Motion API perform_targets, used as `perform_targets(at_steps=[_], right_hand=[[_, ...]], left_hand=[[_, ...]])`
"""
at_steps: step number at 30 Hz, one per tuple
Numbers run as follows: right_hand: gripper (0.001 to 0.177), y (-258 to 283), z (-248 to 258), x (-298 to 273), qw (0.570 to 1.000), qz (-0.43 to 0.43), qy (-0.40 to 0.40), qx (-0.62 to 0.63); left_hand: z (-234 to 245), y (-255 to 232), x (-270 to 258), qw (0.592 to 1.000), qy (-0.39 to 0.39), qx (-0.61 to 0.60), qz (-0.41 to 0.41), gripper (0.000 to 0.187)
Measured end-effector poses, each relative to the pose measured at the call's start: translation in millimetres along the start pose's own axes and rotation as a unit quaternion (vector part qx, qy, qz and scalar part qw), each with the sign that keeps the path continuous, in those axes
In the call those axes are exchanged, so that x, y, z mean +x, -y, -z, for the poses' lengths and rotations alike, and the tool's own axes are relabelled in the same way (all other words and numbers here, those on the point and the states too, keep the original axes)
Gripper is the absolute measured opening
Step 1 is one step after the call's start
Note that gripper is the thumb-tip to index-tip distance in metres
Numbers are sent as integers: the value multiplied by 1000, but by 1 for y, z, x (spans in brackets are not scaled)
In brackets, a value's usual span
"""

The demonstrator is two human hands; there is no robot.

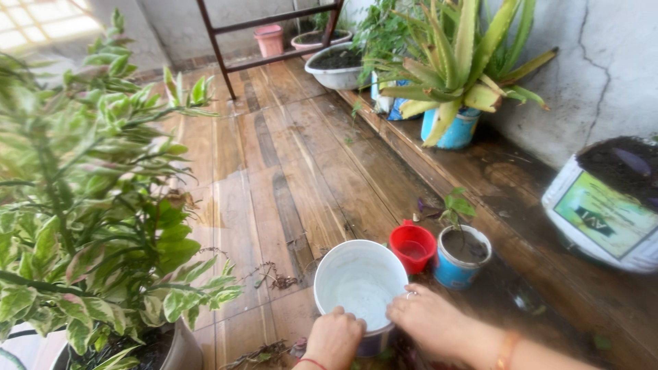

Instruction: The person waters several potted plants on a wooden shelf using a red plastic cup. They pour water into the soil of each pot, then wipe the shelf surface and adjust the plants.

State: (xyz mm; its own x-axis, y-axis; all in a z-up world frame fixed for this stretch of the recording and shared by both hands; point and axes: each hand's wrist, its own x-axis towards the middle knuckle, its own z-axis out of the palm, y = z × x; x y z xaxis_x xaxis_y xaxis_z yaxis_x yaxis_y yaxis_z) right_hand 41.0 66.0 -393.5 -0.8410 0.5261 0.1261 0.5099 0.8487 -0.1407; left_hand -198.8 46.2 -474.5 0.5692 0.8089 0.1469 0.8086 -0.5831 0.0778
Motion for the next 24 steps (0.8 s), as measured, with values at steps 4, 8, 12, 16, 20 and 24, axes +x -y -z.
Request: perform_targets(at_steps=[4,8,12,16,20,24], right_hand=[[36,-16,23,-15,996,7,-87,-36],[28,-39,62,-46,994,-55,-75,-51],[29,-43,98,-84,987,-112,-70,-95],[30,-32,124,-120,974,-150,-102,-135],[30,-19,145,-149,958,-212,-132,-139],[31,-7,164,-184,939,-255,-149,-175]], left_hand=[[26,-4,10,986,111,-98,77,11],[56,-12,14,971,8,-208,121,15],[75,-22,30,962,-43,-216,163,20],[85,-40,45,958,-64,-223,169,22],[92,-59,51,962,-43,-227,147,24],[86,-70,51,969,-25,-211,127,28]])
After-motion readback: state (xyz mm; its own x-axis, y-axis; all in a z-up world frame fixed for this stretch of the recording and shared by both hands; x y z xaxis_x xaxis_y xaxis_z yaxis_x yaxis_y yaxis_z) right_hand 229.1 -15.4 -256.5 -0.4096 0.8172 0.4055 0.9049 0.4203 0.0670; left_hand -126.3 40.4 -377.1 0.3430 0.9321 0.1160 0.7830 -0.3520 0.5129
